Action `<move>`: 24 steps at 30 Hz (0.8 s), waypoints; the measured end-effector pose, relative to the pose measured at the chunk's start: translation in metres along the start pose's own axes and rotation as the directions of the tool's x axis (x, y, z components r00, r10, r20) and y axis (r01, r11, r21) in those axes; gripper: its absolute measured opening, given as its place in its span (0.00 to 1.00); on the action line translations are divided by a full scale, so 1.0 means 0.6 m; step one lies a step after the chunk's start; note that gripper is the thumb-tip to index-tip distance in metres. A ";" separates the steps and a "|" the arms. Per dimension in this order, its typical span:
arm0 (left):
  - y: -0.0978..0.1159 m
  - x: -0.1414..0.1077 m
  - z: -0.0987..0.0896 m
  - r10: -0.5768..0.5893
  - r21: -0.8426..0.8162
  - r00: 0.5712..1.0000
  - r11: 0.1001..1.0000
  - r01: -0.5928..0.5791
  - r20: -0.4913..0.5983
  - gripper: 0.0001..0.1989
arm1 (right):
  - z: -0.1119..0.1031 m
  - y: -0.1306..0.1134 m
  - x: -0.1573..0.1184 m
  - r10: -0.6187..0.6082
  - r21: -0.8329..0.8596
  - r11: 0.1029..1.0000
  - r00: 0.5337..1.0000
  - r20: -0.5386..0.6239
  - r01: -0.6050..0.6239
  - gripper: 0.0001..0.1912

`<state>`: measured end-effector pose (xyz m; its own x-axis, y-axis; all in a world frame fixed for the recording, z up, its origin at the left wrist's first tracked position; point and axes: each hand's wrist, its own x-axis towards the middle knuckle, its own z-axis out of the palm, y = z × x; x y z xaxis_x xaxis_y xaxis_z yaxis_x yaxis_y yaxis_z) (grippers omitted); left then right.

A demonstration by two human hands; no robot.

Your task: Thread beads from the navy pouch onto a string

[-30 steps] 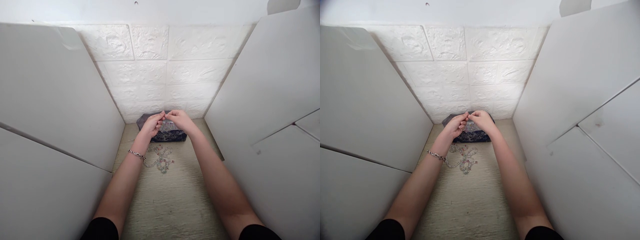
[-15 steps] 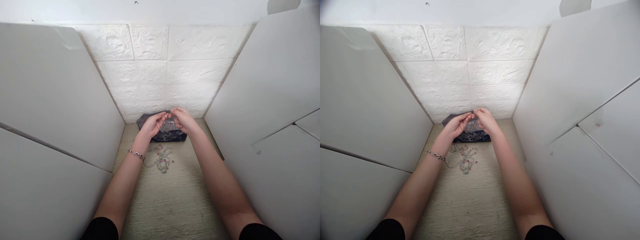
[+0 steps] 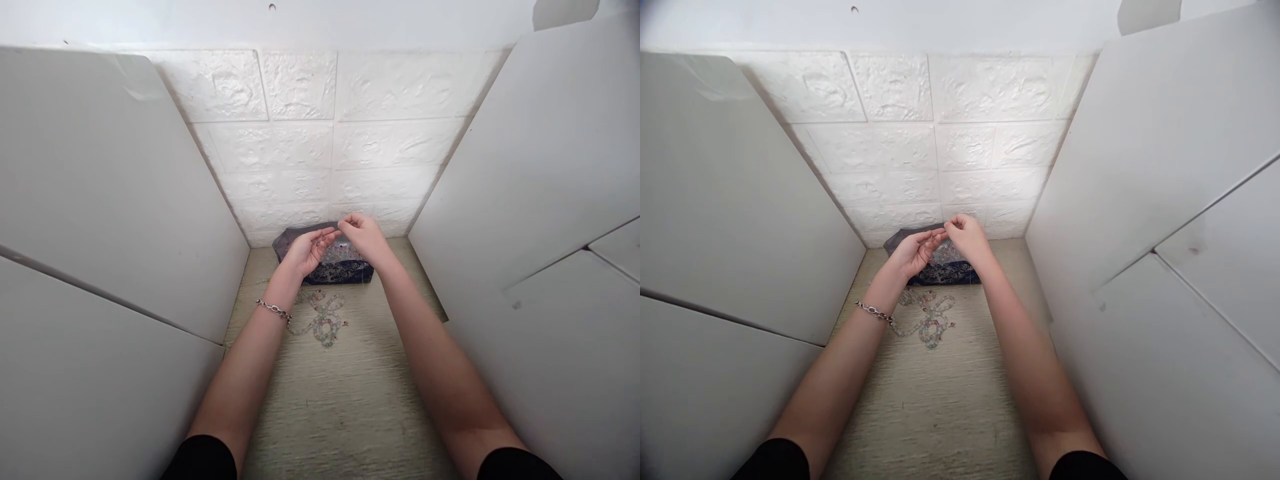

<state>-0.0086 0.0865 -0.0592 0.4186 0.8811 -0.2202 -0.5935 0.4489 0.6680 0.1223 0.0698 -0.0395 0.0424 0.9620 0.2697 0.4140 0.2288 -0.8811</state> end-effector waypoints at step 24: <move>0.000 -0.001 0.005 0.057 0.066 0.998 0.996 -0.055 -0.034 0.13 | 0.001 0.009 0.001 -0.051 -0.184 0.982 0.998 -0.027 0.045 0.09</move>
<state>-0.0066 0.0855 -0.0571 0.3605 0.9098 -0.2056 -0.5686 0.3891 0.7248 0.1241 0.0715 -0.0444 0.0457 0.9446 0.3249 0.5758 0.2409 -0.7813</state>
